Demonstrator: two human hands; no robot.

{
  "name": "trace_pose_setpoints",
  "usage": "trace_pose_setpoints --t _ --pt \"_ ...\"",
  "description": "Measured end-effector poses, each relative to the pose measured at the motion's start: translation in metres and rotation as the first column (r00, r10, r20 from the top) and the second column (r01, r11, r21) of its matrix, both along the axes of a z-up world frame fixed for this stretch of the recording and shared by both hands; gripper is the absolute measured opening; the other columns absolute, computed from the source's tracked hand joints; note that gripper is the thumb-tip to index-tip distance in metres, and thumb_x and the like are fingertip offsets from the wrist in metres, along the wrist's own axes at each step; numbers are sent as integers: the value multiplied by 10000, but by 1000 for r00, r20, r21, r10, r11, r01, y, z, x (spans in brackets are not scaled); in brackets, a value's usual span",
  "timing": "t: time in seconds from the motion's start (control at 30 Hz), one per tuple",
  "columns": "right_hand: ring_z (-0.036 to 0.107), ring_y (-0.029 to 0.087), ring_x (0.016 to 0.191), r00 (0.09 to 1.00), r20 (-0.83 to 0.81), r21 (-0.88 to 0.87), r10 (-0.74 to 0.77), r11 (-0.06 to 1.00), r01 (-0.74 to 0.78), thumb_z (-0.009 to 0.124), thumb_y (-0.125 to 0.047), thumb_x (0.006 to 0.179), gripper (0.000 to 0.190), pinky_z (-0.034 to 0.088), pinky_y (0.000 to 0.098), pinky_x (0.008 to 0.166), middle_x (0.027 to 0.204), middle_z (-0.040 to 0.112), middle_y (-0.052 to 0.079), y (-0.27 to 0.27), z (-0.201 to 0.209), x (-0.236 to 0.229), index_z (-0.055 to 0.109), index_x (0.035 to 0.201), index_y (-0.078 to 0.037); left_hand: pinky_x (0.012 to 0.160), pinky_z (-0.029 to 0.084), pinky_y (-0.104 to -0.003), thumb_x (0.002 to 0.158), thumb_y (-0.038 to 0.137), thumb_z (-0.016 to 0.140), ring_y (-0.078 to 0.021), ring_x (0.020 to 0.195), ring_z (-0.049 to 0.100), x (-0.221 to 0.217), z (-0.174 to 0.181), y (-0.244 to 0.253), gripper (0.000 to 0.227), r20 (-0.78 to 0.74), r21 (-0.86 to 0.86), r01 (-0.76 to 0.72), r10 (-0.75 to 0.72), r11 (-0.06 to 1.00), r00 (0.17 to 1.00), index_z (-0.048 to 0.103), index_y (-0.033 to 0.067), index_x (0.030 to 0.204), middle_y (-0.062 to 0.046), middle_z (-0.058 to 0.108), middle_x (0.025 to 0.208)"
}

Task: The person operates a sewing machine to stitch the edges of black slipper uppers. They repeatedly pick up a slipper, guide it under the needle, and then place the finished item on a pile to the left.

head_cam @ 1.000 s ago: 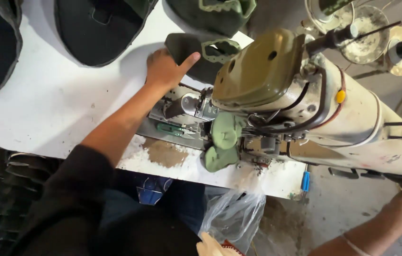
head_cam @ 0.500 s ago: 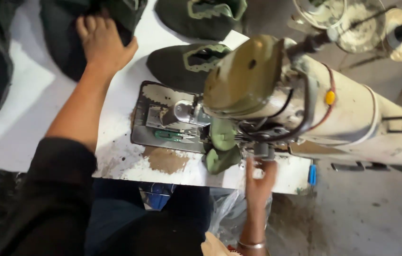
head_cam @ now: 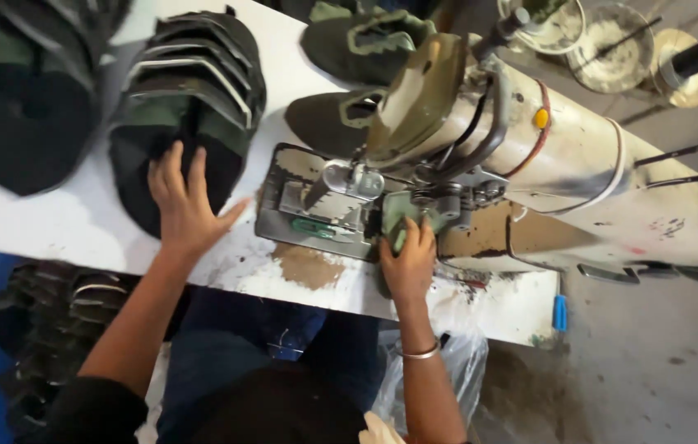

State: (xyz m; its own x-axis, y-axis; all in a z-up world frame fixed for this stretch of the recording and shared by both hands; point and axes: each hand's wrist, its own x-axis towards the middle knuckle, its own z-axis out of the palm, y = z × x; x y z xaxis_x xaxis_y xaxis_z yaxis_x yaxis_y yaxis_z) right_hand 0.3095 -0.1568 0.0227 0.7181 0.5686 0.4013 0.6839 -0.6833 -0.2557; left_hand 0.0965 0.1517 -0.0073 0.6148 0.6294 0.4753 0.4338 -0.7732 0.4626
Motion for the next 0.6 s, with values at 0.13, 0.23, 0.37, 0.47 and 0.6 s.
trace_pose_setpoints --t 0.13,0.23,0.37,0.47,0.6 --pt "571 470 1244 999 28 78 -17 997 15 778 -227 907 478 475 490 1051 1403 564 303 -18 -1 8 603 1313 -44 1164 243 -665 875 603 728 -517 1428 343 -49 -6 -16 955 -37 31 -75 76 997 996 449 -66 1495 -333 377 1539" --pt "682 353 1163 920 -380 321 -100 918 232 666 -219 1002 402 518 441 1029 1279 683 193 -48 -6 12 605 1339 -9 1213 306 -598 870 338 712 -473 1469 377 -75 -26 -10 786 -156 39 -149 153 988 976 485 -56 1511 -288 425 1568" --pt "648 261 1093 685 -685 695 247 505 512 690 -172 1019 364 538 417 950 1249 650 156 -66 17 -8 576 1298 32 1213 406 -453 817 5 646 -376 1395 550 -99 -2 7 621 -147 56 -61 69 997 987 618 29 1437 -195 610 1461" --pt "648 287 1181 456 -724 668 517 362 651 690 -120 932 462 512 425 1005 1311 657 144 -88 29 -35 566 1353 23 1116 476 -394 863 -42 680 -314 1250 665 -111 71 -3 475 6 -26 35 -35 999 999 691 63 1325 -137 709 1303" --pt "648 368 1252 203 -562 639 802 264 723 692 -115 839 573 503 490 1095 1346 651 222 -119 16 -61 556 1365 67 855 544 -338 941 32 772 -263 923 709 -141 94 -31 286 277 -472 120 18 874 961 739 21 1225 -125 746 1032"
